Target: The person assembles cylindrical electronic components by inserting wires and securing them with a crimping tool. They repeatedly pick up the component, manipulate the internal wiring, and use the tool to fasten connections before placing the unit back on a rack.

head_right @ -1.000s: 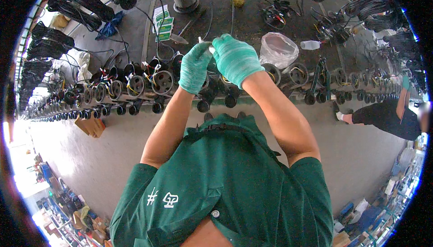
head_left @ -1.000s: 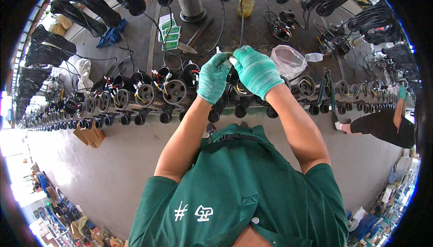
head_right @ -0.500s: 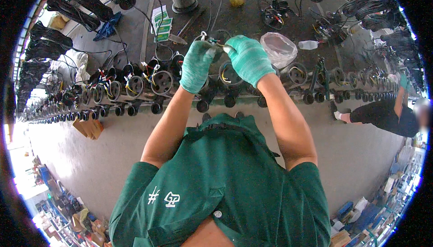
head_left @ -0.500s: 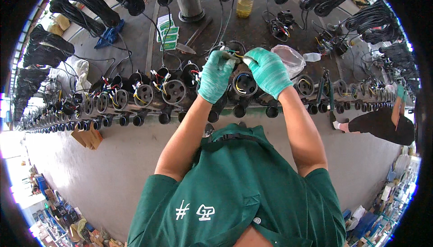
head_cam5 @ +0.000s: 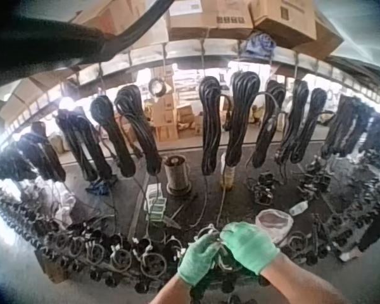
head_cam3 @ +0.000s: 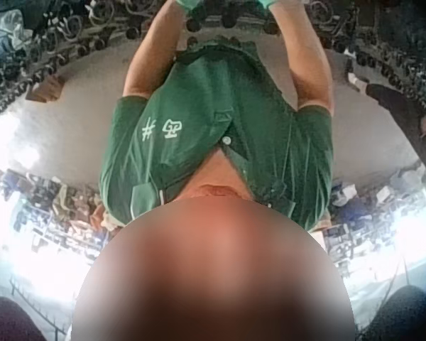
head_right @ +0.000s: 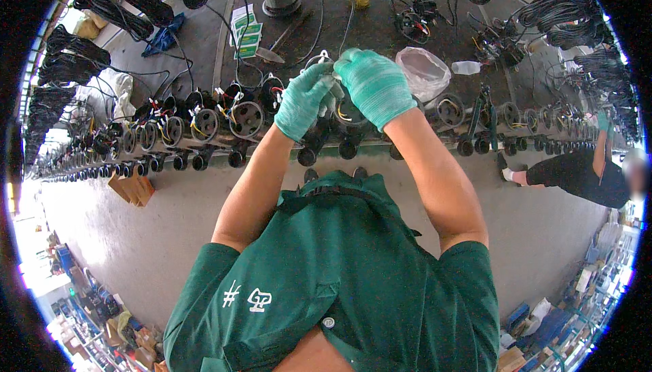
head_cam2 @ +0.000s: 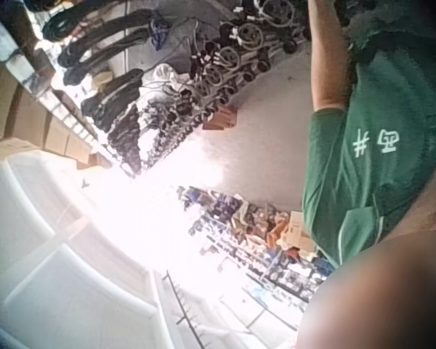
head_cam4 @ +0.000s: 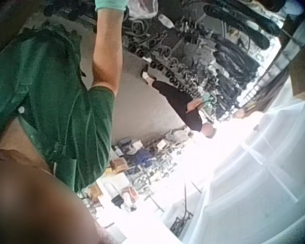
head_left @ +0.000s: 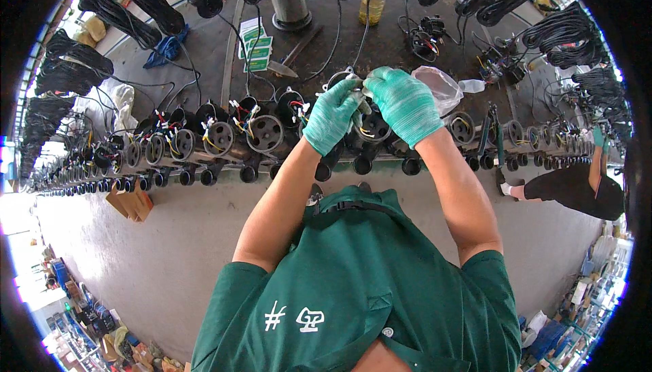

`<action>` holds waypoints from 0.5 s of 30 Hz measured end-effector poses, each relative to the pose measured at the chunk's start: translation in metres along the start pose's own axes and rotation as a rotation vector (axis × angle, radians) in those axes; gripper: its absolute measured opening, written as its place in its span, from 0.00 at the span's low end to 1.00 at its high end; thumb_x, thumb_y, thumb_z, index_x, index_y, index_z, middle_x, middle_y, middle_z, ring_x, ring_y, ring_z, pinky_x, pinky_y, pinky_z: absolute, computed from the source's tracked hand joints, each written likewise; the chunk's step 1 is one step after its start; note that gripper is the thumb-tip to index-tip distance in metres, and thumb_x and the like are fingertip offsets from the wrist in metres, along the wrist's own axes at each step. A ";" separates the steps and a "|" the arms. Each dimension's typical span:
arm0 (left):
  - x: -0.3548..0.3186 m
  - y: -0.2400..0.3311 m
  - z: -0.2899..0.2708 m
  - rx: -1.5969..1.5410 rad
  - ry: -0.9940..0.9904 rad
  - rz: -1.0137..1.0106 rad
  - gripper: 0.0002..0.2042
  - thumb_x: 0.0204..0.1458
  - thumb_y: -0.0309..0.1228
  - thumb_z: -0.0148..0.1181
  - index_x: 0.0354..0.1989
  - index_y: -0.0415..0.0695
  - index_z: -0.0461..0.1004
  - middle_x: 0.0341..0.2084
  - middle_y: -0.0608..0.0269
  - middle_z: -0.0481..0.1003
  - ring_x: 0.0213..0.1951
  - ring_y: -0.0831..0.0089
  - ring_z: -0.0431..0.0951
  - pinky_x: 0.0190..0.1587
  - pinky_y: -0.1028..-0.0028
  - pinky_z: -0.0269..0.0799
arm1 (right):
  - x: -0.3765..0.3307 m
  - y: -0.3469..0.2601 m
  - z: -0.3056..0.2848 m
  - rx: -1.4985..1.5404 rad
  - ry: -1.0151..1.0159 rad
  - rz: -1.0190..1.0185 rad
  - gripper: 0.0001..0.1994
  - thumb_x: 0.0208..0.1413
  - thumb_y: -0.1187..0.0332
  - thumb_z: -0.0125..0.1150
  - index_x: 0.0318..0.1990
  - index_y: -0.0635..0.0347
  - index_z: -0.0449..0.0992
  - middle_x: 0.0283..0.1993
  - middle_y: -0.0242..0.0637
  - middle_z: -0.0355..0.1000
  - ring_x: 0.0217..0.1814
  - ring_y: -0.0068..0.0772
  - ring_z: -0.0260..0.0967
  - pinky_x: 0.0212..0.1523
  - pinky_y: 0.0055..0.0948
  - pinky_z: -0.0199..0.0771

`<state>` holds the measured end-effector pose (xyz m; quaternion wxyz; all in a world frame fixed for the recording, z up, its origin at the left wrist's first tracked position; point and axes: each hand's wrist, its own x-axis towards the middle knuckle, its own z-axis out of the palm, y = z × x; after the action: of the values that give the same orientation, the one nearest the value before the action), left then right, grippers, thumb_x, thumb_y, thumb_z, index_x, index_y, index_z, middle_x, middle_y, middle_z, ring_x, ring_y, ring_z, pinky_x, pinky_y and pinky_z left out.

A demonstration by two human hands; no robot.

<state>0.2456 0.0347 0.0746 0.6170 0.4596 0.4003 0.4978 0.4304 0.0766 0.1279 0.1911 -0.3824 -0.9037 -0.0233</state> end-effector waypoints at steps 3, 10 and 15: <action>0.005 -0.012 -0.005 -0.083 -0.055 -0.034 0.14 0.70 0.26 0.53 0.61 0.37 0.72 0.39 0.58 0.82 0.32 0.73 0.84 0.32 0.76 0.80 | 0.008 -0.002 -0.007 -0.053 -0.018 -0.051 0.06 0.56 0.71 0.63 0.41 0.53 0.81 0.44 0.38 0.78 0.48 0.46 0.79 0.48 0.40 0.82; 0.008 -0.022 -0.011 0.072 -0.026 0.183 0.11 0.68 0.24 0.55 0.55 0.37 0.76 0.44 0.63 0.81 0.43 0.76 0.79 0.49 0.74 0.78 | -0.012 -0.002 -0.001 0.324 0.122 0.165 0.06 0.61 0.69 0.64 0.43 0.56 0.82 0.44 0.42 0.80 0.44 0.48 0.79 0.45 0.41 0.79; 0.004 -0.009 -0.011 0.537 0.007 0.188 0.11 0.68 0.26 0.54 0.54 0.39 0.77 0.39 0.58 0.81 0.39 0.73 0.78 0.49 0.72 0.75 | -0.059 -0.006 0.021 0.433 -0.011 0.390 0.11 0.60 0.62 0.67 0.46 0.57 0.82 0.44 0.47 0.79 0.47 0.54 0.77 0.49 0.47 0.77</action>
<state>0.2386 0.0396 0.0629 0.4230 0.6400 0.4757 0.4303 0.4565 0.0363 0.0875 0.2643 -0.4990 -0.7982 0.2096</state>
